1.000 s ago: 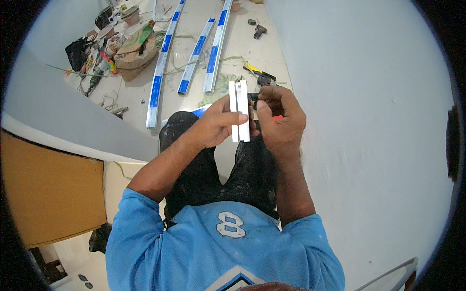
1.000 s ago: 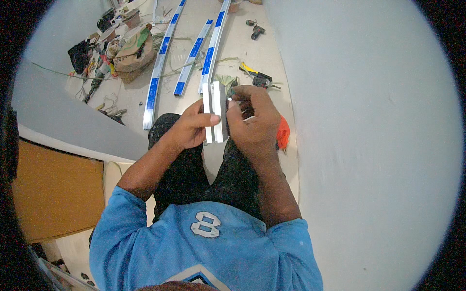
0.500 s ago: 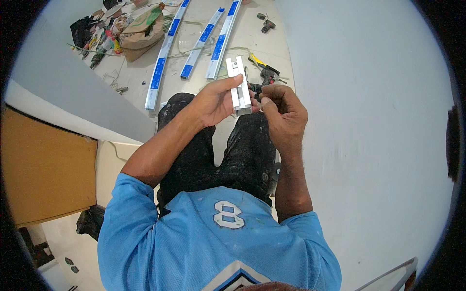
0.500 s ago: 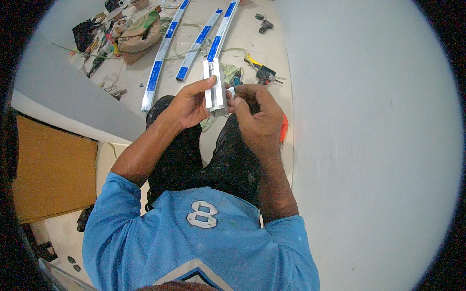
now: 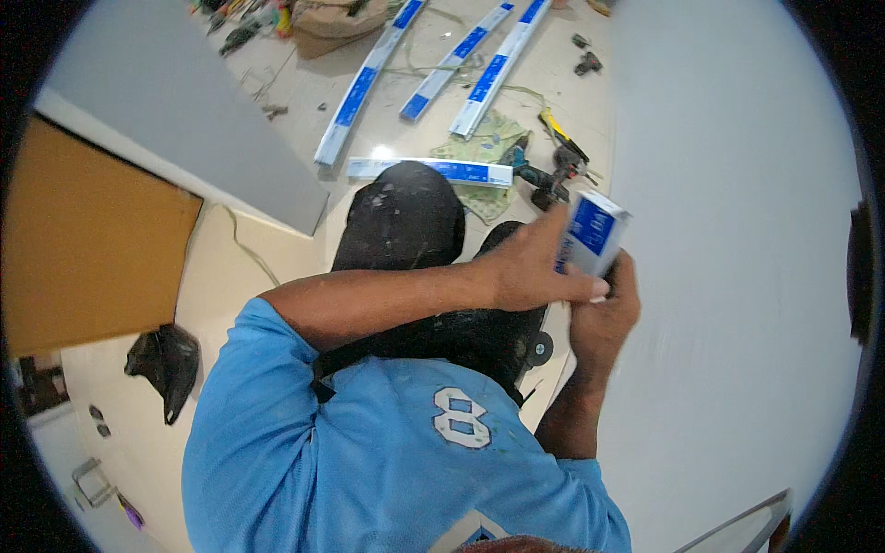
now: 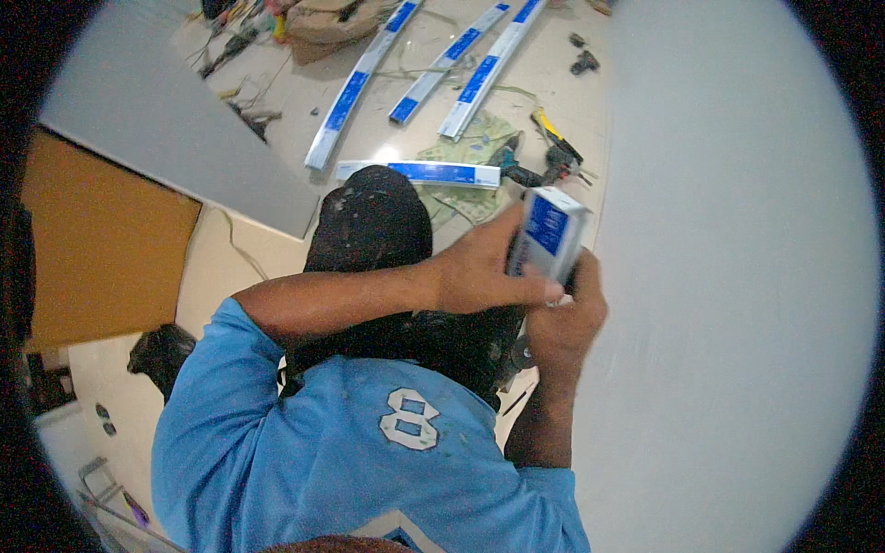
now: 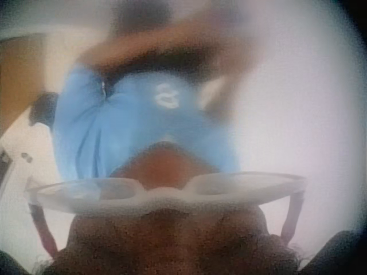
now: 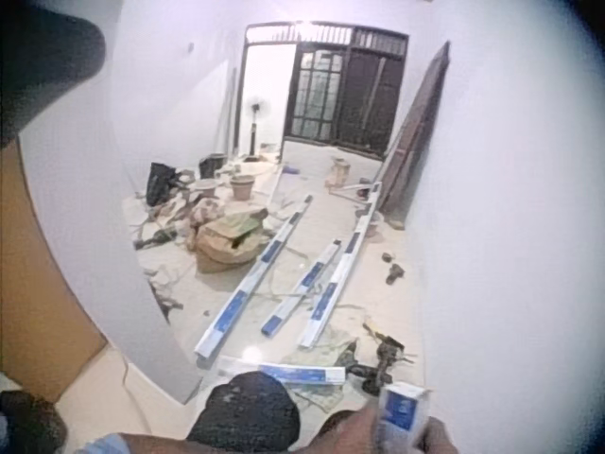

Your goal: The person measures and marks an aluminum profile, then uses an angle grinder to cut it. After cutting, they use a cordless drill to create holes in the profile.

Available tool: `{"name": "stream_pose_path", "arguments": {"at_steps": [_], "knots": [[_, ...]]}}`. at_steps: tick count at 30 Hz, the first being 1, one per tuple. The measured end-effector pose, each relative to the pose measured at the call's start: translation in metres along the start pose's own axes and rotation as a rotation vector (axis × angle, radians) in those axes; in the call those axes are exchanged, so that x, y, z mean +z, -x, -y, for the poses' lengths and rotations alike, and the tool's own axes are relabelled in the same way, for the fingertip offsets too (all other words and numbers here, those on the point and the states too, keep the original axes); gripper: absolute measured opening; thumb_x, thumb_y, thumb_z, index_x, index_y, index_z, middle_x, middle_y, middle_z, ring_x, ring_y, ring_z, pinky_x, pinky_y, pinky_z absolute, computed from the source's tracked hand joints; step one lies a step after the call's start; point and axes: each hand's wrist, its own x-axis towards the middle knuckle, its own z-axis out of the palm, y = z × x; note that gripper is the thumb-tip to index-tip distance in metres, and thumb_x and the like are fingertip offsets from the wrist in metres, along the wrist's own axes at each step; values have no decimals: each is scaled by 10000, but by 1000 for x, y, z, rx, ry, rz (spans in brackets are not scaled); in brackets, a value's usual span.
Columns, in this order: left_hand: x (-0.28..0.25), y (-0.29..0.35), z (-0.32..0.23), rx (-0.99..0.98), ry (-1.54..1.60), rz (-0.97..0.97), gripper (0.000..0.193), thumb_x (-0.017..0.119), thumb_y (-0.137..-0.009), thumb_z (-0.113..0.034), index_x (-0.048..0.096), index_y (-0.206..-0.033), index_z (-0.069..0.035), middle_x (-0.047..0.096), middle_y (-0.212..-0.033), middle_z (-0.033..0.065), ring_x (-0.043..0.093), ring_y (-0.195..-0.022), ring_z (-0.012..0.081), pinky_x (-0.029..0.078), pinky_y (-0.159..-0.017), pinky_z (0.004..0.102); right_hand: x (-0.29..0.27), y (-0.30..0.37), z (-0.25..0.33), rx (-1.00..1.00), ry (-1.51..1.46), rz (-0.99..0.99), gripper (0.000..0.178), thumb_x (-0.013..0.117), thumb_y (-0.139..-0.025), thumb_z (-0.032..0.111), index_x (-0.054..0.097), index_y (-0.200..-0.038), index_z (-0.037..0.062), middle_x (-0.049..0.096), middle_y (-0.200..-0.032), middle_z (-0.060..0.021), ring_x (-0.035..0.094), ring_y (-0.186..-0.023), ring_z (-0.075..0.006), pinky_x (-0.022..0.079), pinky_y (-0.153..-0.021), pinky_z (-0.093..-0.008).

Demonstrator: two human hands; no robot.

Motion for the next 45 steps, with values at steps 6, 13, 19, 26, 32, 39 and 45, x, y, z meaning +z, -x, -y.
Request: {"name": "stream_pose_path", "arguments": {"at_steps": [6,13,19,26,32,39,45], "knots": [[-66,13,-32,189,-213,-146,836,898,-942,-330,517,-1582,49,713,-1393,281,712,-1308,345,569,-1130,442,-19,-30,-56,170,-313,-69,298,789,-989,113,714,-1240,-29,756,-1132,-107,704,-1018,-178,582,-941,-381],[-217,37,128,-122,249,-596,380,802,-1029,-248,752,-1309,4,818,-1155,148,794,-1004,222,633,-935,381,5,-69,-109,361,-414,37,244,733,-1023,97,730,-1220,-47,775,-1118,-117,717,-995,-181,568,-969,-364],[-236,28,324,-185,-1388,-450,579,778,-885,-100,647,-1445,-34,684,-1403,257,632,-1366,414,471,-1188,584,50,-93,-128,447,-351,197,243,752,-1018,106,732,-1213,-38,779,-1126,-109,723,-1004,-176,570,-945,-360],[-277,-22,375,-573,-1303,-160,304,699,-973,-144,730,-1265,-67,712,-1284,171,637,-1315,338,468,-1111,495,47,-85,-156,438,-305,189,259,793,-1007,122,729,-1205,-32,767,-1099,-96,714,-985,-184,568,-925,-375],[-262,-40,267,-15,-1453,-399,329,687,-933,-153,716,-1247,-60,690,-1245,157,646,-1252,321,475,-1064,480,27,-70,-183,527,-366,91,265,808,-997,106,731,-1211,-30,771,-1113,-104,726,-982,-193,577,-925,-366],[-234,-33,103,643,-1639,-742,369,694,-957,-218,708,-1320,-154,630,-1249,70,608,-1282,265,438,-1131,421,19,-67,-210,462,-352,71,233,770,-1020,102,714,-1207,-25,775,-1060,-90,732,-889,-171,623,-856,-361],[-177,-25,16,1007,-1705,-785,312,817,-969,-306,731,-1267,-343,598,-1205,-21,599,-1251,186,422,-1101,415,3,-50,-210,466,-368,10,185,768,-1035,145,706,-1144,9,761,-1000,-52,716,-822,-159,622,-763,-351]]}}
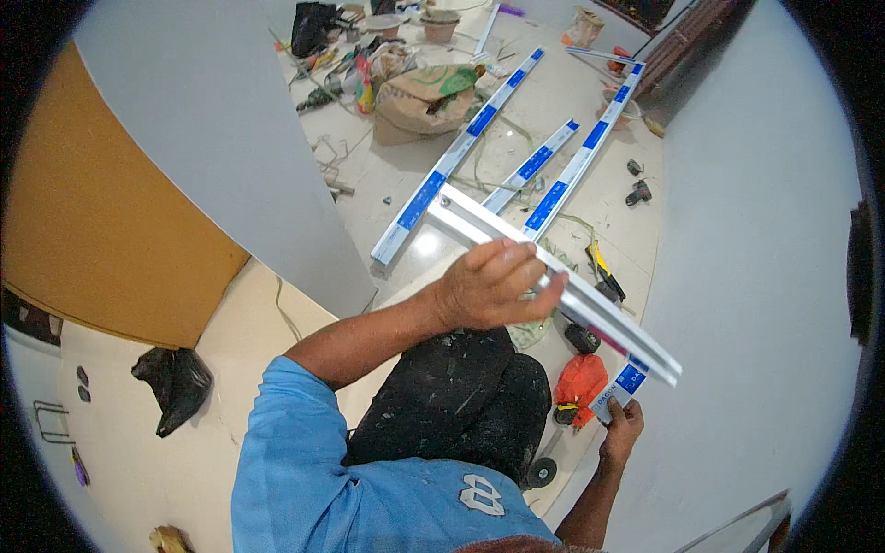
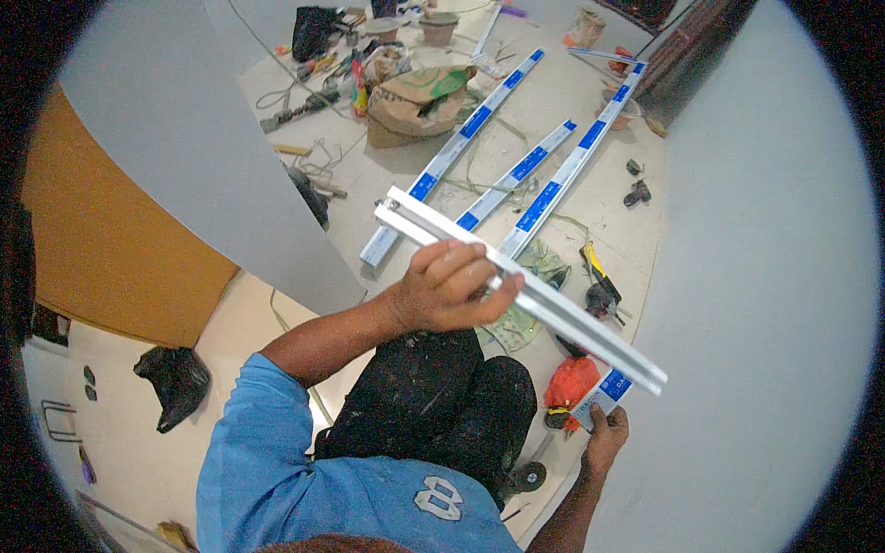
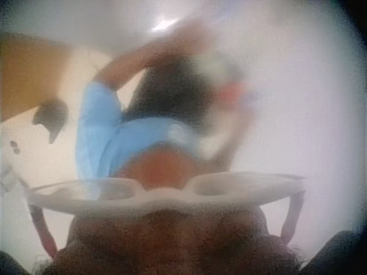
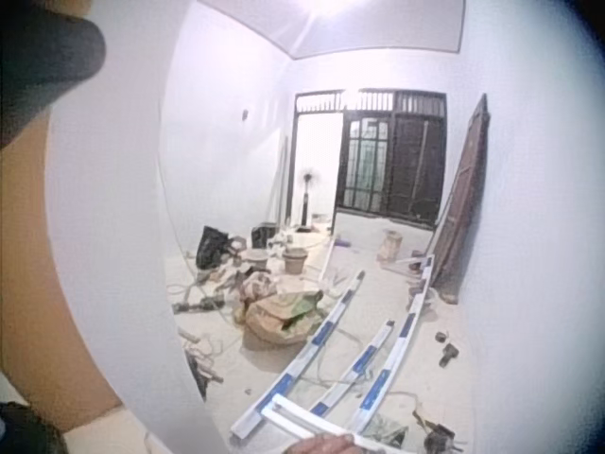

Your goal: The person measures and marks an aluminum profile, then uses an angle grinder to cut it. After cutting, they use a cordless drill to create holes in the profile.

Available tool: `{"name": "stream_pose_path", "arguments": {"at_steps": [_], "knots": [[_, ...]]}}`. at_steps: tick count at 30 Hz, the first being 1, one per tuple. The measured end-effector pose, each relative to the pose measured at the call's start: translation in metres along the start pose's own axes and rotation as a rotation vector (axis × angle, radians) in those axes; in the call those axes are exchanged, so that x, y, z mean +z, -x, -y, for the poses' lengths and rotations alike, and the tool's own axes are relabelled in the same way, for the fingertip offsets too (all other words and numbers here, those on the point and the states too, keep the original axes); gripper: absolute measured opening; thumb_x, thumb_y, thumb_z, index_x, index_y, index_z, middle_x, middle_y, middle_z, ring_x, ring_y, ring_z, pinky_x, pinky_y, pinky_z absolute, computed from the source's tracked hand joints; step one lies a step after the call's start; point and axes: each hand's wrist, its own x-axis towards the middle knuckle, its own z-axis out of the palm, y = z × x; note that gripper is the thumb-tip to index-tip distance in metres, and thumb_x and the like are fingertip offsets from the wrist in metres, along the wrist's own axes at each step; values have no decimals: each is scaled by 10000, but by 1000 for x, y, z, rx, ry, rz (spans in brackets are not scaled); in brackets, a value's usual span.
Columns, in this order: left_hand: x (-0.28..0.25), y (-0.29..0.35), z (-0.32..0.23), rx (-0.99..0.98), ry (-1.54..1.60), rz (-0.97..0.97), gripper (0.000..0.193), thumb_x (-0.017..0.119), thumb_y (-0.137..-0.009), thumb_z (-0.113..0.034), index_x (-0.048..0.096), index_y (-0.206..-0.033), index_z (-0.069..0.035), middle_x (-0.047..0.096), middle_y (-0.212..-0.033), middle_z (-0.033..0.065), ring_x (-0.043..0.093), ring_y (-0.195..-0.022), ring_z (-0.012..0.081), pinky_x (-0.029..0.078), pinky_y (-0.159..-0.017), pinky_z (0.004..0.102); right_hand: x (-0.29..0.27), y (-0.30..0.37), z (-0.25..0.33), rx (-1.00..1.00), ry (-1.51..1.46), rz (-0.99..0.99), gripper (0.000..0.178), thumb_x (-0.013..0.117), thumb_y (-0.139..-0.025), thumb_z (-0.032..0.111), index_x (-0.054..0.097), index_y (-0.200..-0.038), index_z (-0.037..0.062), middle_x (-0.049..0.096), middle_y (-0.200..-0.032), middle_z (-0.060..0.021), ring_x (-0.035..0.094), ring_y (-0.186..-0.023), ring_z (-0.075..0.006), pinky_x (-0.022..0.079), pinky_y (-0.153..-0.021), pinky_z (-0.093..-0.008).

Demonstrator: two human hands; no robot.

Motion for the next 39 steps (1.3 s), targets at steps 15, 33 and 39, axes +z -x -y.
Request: {"name": "stream_pose_path", "arguments": {"at_steps": [15,33,39], "knots": [[-68,-54,-62,60,161,-143,412,831,-983,-393,686,-1365,-333,580,-1205,-6,587,-1232,202,421,-1116,432,-62,55,-32,-36,-98,-220,447,777,-1007,145,682,-1416,-8,765,-1222,-108,737,-1040,-197,654,-841,-401],[37,31,31,-721,330,817,721,978,-746,-226,711,-1390,-43,674,-1240,254,653,-1211,441,520,-1065,503,-56,74,-22,142,-200,-241,277,797,-1004,60,725,-1251,-42,802,-1118,-116,758,-1008,-187,595,-947,-362],[135,204,39,-1033,414,991,704,990,-733,-333,747,-1305,-1,727,-1186,263,691,-1169,442,550,-1040,538,11,23,-8,235,-66,-87,356,827,-973,70,710,-1290,-41,791,-1204,-148,765,-1103,-235,606,-1001,-406]]}}
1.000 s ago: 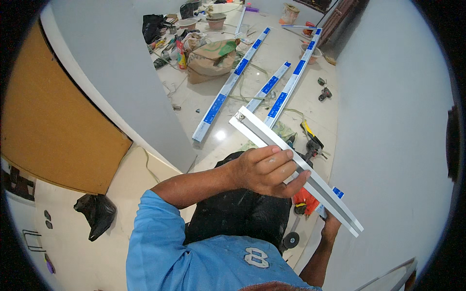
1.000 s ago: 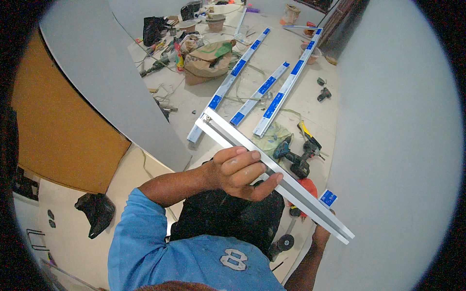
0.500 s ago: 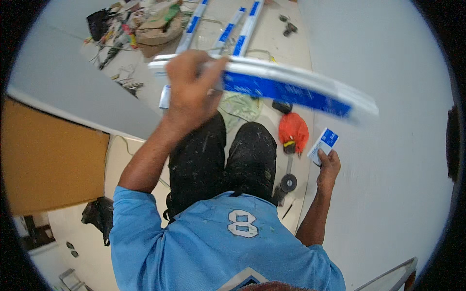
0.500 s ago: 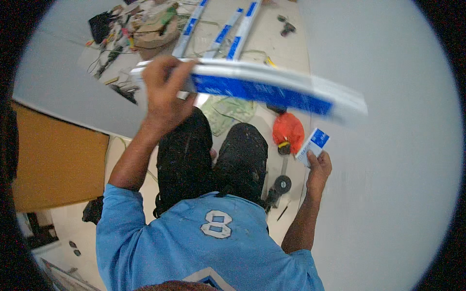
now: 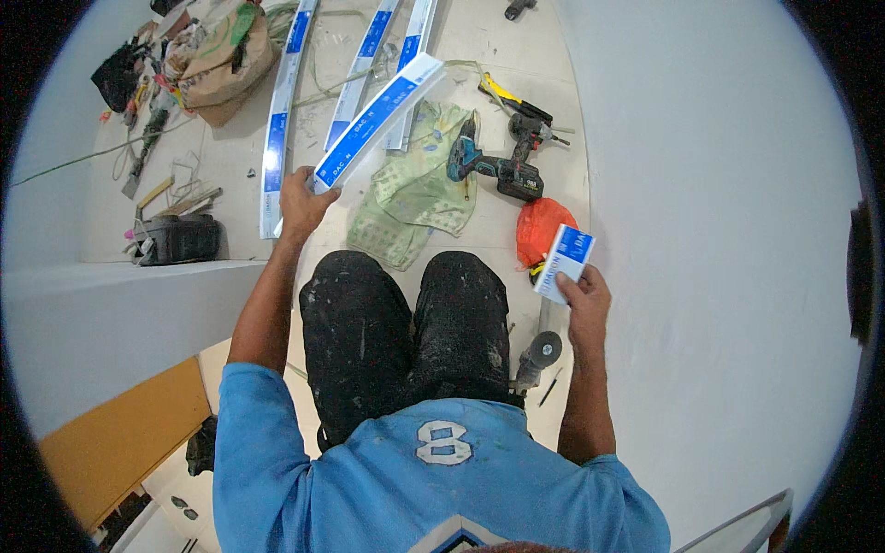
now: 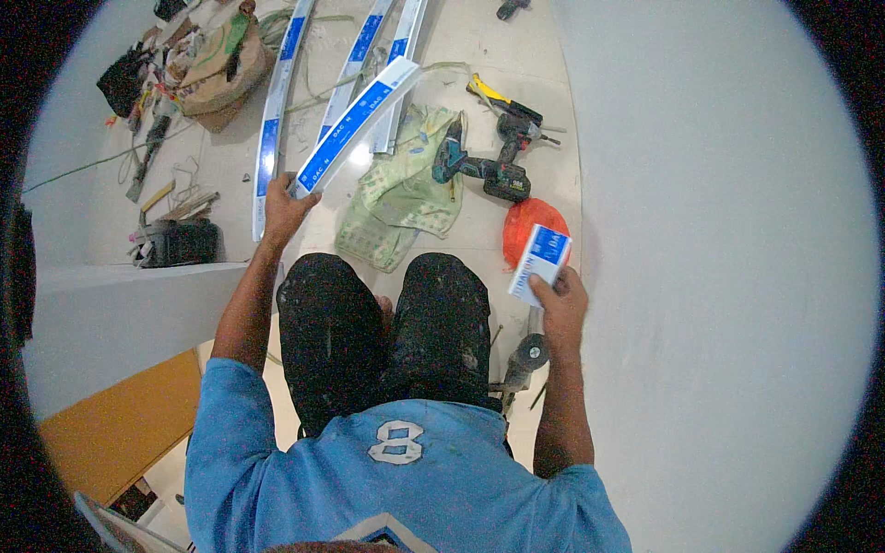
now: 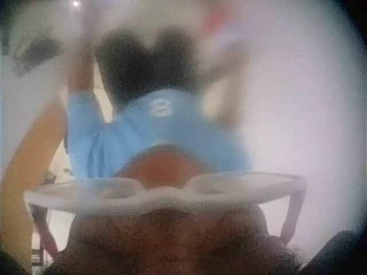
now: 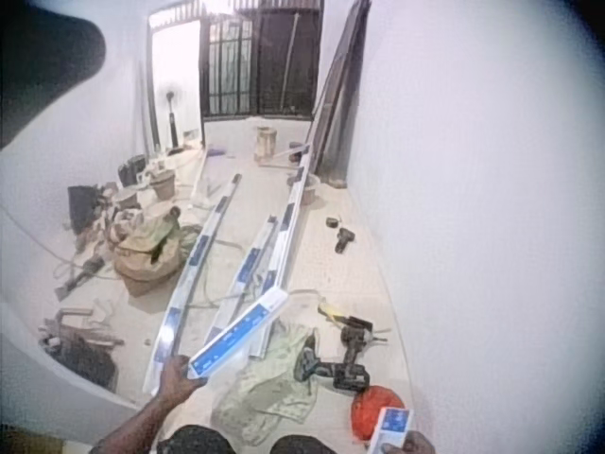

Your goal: The person measures and marks an aluminum profile, then uses an angle grinder to cut it. After cutting, they use a cordless drill to create holes in the profile.

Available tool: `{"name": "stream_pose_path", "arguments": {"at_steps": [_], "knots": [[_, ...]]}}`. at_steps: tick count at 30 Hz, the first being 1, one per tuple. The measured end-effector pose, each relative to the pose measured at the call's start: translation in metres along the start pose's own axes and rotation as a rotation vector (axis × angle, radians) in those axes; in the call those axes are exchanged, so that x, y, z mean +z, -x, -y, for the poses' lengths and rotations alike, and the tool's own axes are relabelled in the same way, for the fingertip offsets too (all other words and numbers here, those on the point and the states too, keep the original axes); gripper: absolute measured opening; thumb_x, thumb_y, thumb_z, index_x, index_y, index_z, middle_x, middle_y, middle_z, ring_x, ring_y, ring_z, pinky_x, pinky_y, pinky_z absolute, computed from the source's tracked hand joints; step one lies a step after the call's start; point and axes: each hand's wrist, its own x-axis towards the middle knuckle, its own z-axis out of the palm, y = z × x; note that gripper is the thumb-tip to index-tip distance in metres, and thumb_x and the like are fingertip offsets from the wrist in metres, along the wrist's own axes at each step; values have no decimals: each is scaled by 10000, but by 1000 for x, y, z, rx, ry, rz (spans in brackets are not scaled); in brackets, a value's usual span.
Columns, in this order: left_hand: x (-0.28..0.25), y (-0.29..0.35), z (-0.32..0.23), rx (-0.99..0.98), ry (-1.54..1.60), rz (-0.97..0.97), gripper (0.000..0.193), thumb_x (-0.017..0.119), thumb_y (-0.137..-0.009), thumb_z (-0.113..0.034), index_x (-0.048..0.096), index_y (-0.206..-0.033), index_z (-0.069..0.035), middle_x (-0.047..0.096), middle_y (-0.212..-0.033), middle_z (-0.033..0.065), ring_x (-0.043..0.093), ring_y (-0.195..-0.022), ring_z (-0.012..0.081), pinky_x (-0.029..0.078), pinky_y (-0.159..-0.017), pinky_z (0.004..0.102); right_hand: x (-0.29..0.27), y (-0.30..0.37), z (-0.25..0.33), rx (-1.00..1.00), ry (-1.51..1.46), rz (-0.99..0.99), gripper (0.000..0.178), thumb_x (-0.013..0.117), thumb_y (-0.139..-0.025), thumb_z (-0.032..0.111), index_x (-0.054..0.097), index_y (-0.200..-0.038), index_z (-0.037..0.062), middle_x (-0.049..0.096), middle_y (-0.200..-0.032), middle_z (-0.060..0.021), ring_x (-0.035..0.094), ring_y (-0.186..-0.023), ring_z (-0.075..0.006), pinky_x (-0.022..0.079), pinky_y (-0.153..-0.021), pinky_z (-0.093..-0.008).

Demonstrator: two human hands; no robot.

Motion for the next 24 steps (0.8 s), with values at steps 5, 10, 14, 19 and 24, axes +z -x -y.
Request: {"name": "stream_pose_path", "arguments": {"at_steps": [5,10,14,19,24], "knots": [[79,-13,53,-296,15,-5,742,999,-740,-363,735,-1330,2,725,-1200,269,699,-1175,446,560,-1026,566,64,-36,18,-21,30,210,412,826,-979,91,683,-1345,-33,784,-1247,-163,769,-1106,-249,615,-984,-409],[114,-25,80,-404,-88,-30,803,989,-744,-417,705,-1364,7,695,-1248,272,687,-1188,456,558,-1029,558,136,-96,9,-218,243,314,465,884,-925,204,675,-1274,-21,779,-1158,-183,775,-1054,-260,617,-942,-431],[131,-27,92,-365,-208,7,779,987,-736,-406,694,-1354,-33,681,-1255,255,670,-1196,459,547,-1035,594,183,-132,-7,-256,346,284,447,870,-905,239,669,-1228,4,764,-1109,-221,774,-1008,-371,604,-917,-472],[150,-13,119,-359,-243,44,808,1000,-736,-387,659,-1397,-70,656,-1310,227,638,-1258,457,539,-1033,622,222,-167,-24,-226,355,283,475,875,-882,237,635,-1214,-5,736,-1129,-264,747,-1053,-437,584,-942,-529],[133,-16,88,-389,-365,136,979,1031,-676,-457,622,-1467,-50,637,-1377,227,626,-1297,459,532,-1087,596,229,-199,-33,-340,488,261,530,901,-885,218,613,-1269,-7,747,-1103,-225,766,-1048,-403,604,-930,-488]]}}
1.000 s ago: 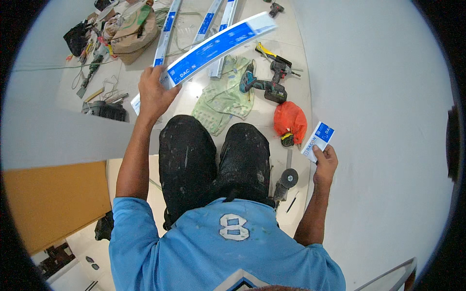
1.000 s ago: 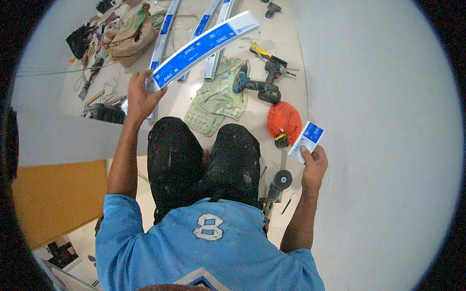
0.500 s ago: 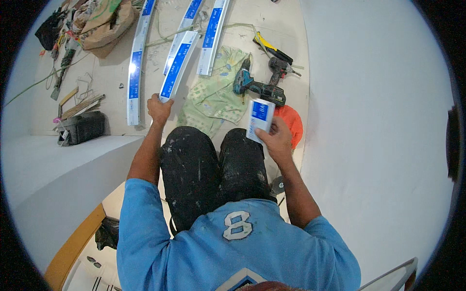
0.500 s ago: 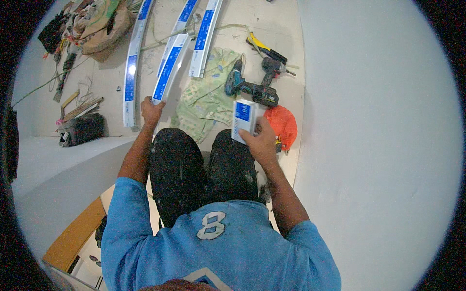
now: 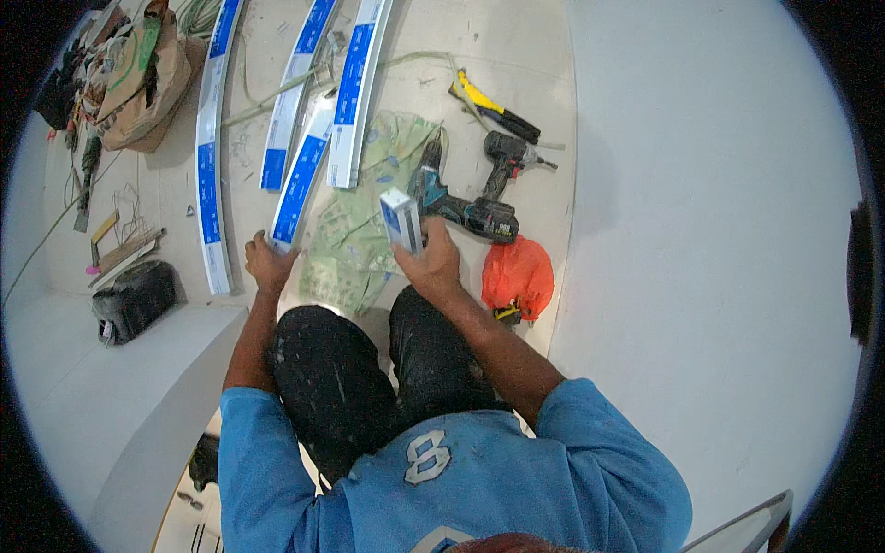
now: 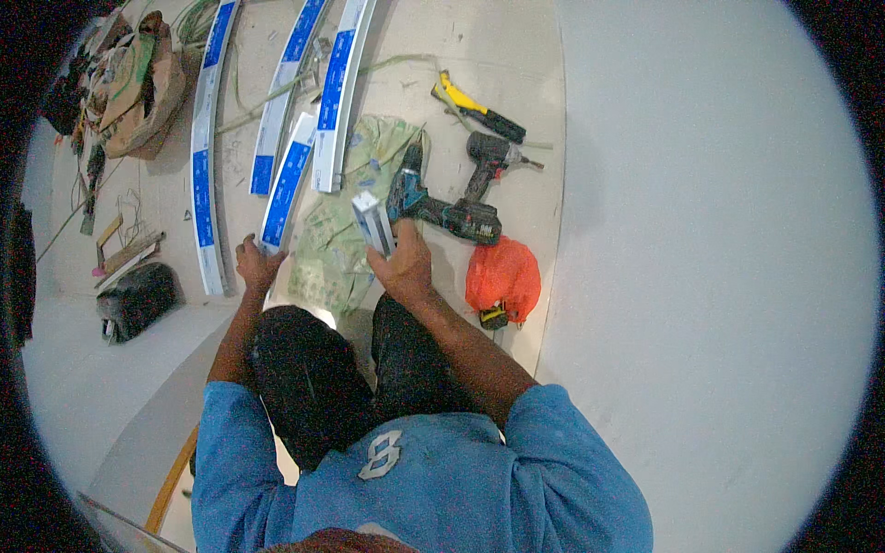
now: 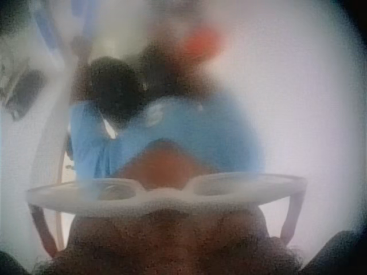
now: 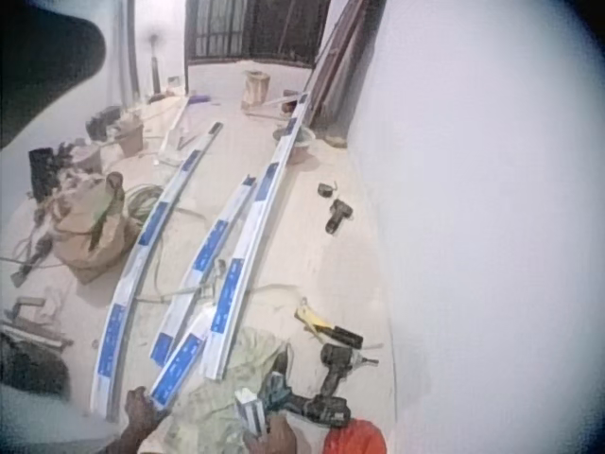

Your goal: The person measures and marks an aluminum profile, then uses an angle grinder to cut it. After cutting, they use a cordless drill to create holes in the profile.

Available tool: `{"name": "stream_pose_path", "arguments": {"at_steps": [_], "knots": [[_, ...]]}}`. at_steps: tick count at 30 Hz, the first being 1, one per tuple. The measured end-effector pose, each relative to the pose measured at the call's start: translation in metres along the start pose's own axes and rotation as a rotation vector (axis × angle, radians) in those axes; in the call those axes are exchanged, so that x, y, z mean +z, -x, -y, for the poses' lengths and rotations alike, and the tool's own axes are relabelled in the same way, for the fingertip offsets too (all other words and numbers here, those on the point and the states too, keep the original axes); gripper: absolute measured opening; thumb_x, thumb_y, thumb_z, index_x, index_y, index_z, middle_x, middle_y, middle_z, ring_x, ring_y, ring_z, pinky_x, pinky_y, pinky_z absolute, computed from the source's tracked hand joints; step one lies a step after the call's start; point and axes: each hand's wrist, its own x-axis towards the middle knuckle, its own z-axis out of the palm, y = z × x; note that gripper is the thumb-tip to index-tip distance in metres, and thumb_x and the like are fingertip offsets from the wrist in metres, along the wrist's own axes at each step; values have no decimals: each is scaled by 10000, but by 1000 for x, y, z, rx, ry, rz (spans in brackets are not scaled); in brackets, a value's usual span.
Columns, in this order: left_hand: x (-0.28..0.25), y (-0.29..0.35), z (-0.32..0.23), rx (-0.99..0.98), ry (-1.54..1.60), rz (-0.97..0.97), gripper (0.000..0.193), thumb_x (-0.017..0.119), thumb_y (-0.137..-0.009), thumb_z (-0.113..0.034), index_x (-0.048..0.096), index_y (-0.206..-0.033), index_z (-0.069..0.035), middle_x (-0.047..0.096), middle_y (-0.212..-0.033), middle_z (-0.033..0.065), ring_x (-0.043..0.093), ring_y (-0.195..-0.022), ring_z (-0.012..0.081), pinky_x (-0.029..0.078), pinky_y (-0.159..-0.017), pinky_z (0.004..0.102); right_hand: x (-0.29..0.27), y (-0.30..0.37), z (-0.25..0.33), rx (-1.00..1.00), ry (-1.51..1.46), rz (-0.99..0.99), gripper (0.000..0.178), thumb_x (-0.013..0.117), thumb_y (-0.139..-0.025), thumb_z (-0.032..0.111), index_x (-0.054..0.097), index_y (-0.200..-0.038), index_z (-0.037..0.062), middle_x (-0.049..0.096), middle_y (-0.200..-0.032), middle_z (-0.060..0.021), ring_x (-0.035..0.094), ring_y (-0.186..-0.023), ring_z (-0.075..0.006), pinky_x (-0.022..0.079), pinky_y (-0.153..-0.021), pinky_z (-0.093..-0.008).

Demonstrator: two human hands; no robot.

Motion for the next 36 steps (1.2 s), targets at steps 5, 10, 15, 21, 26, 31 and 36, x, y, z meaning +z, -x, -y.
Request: {"name": "stream_pose_path", "arguments": {"at_steps": [5,10,15,21,26,31,36], "knots": [[-99,-4,-78,94,578,433,738,936,-912,-350,641,-1502,-21,635,-1515,214,657,-1362,380,513,-1186,514,-7,-19,30,-118,-101,-86,532,923,-846,166,584,-1219,-5,711,-1188,-235,740,-1058,-423,591,-922,-517],[-192,56,-212,362,845,569,714,873,-996,-285,559,-1555,28,688,-1455,218,668,-1368,285,535,-1185,481,-13,-30,67,-291,-162,-130,555,926,-836,149,549,-1215,-3,679,-1229,-232,702,-1089,-439,563,-945,-550],[-162,79,-262,143,1048,529,656,872,-992,-188,548,-1492,86,742,-1326,204,720,-1271,251,577,-1130,438,-24,-28,76,-324,-117,-192,548,915,-849,168,561,-1230,-5,678,-1255,-233,695,-1114,-433,565,-943,-546],[-128,79,-265,27,1159,532,597,863,-1006,-192,575,-1439,102,763,-1257,176,742,-1183,232,601,-1066,403,-98,-35,30,-110,-262,51,468,910,-892,204,685,-1262,26,753,-1251,-182,756,-1114,-311,618,-941,-441],[-111,69,-261,-19,1094,594,624,864,-1010,-249,584,-1425,123,775,-1204,195,757,-1131,235,609,-1037,401,-143,-88,-98,352,183,-199,544,890,-930,360,692,-1256,-28,773,-1095,-212,765,-1035,-360,605,-932,-480],[-83,60,-240,-28,1070,637,628,875,-1003,-297,628,-1400,122,790,-1176,195,775,-1070,227,635,-963,389,-109,-130,-224,586,333,-194,796,916,-843,509,678,-1327,-76,778,-1246,-287,768,-1156,-435,597,-979,-519],[-11,36,-188,-45,921,656,593,831,-1027,-418,723,-1351,66,795,-1185,147,777,-1017,220,665,-871,384,-75,-161,-196,583,-1,-81,698,972,-754,443,745,-1203,-40,819,-1112,-238,800,-1048,-385,618,-938,-497]]}}
